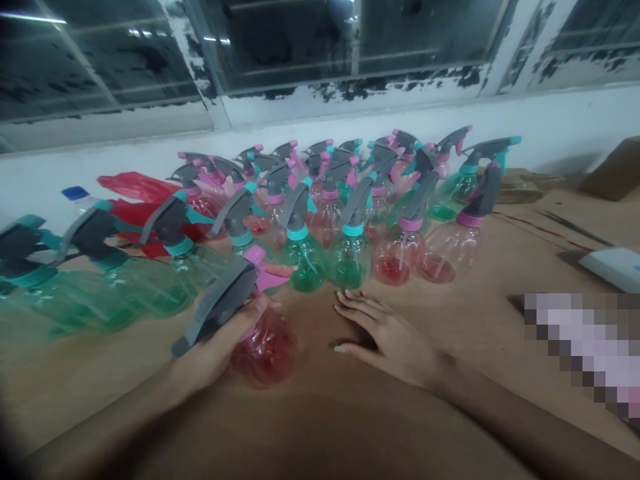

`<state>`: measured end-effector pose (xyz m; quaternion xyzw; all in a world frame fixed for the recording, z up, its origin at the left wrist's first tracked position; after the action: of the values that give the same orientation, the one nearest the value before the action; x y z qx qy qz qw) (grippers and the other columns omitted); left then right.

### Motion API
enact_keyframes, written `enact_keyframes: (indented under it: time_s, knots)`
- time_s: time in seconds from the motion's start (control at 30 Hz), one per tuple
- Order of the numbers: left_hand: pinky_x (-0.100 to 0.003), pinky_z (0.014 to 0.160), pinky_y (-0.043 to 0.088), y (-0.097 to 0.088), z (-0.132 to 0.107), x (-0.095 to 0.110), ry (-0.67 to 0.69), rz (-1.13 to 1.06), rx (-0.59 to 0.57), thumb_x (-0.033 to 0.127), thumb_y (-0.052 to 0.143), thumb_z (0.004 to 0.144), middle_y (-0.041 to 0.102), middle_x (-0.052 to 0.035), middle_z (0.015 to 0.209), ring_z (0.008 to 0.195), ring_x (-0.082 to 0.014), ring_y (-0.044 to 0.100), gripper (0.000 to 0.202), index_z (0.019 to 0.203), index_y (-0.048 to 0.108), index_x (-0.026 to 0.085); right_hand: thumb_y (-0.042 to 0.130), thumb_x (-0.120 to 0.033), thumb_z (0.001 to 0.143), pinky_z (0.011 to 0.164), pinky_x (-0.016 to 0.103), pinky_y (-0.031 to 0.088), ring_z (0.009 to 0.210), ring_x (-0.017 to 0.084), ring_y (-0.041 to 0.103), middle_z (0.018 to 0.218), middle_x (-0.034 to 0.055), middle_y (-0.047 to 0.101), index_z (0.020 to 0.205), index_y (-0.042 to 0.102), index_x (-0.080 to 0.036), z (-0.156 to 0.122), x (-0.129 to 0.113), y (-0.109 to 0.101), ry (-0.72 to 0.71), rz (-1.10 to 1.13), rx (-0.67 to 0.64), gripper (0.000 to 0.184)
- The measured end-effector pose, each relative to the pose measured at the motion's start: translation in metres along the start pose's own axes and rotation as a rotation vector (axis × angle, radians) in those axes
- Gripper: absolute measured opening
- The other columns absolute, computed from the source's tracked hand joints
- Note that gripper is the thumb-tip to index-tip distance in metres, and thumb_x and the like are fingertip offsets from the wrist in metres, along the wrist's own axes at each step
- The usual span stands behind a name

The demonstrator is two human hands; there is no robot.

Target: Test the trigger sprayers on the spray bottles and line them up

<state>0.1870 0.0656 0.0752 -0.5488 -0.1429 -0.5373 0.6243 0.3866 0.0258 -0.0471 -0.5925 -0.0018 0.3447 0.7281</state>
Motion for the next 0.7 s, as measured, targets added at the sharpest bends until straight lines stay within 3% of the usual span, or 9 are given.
enact_keyframes:
  time_s: [0.3,0.53,0.7]
  knots:
    - [-0.029,0.058,0.048,0.0009,-0.0022,-0.0039,-0.039,0.012,-0.014,0.023,0.052,0.078,0.061,0.0023,0.067,0.059,-0.0162,0.058,0.005,0.075,0.056,0.025,0.053,-0.047,0.087,0.107,0.048,0.034,0.132,0.024,0.037,0.142,0.0065,0.044,0.137,0.040,-0.024,0.0002,-0.0008,-0.0003,0.006,-0.016,-0.005,0.057]
    - [-0.027,0.052,0.043,-0.0026,0.0003,0.0008,-0.003,0.012,-0.027,0.019,0.053,0.075,0.048,0.0049,0.059,0.053,-0.0143,0.049,0.012,0.067,0.046,0.025,0.054,-0.047,0.086,0.106,0.050,0.035,0.132,0.025,0.036,0.142,0.0062,0.044,0.137,0.039,-0.026,-0.0004,0.0012,0.0005,0.002,-0.005,-0.008,0.057]
    - [-0.030,0.064,0.049,-0.0040,0.0018,0.0045,0.025,-0.052,-0.082,0.017,0.050,0.072,0.061,0.0012,0.070,0.066,-0.0182,0.059,0.009,0.072,0.053,0.025,0.052,-0.047,0.087,0.107,0.050,0.034,0.132,0.025,0.036,0.142,0.0060,0.043,0.137,0.039,-0.025,-0.0004,0.0003,0.0002,0.008,-0.017,-0.022,0.057]
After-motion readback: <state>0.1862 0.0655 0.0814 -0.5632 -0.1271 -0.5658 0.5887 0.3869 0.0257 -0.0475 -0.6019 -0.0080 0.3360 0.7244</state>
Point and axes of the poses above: each hand's wrist, its own z-axis towards the middle knuckle, its own y-axis out of the palm, x = y × z, the point moved 5 cm from there along z, towards the middle knuckle
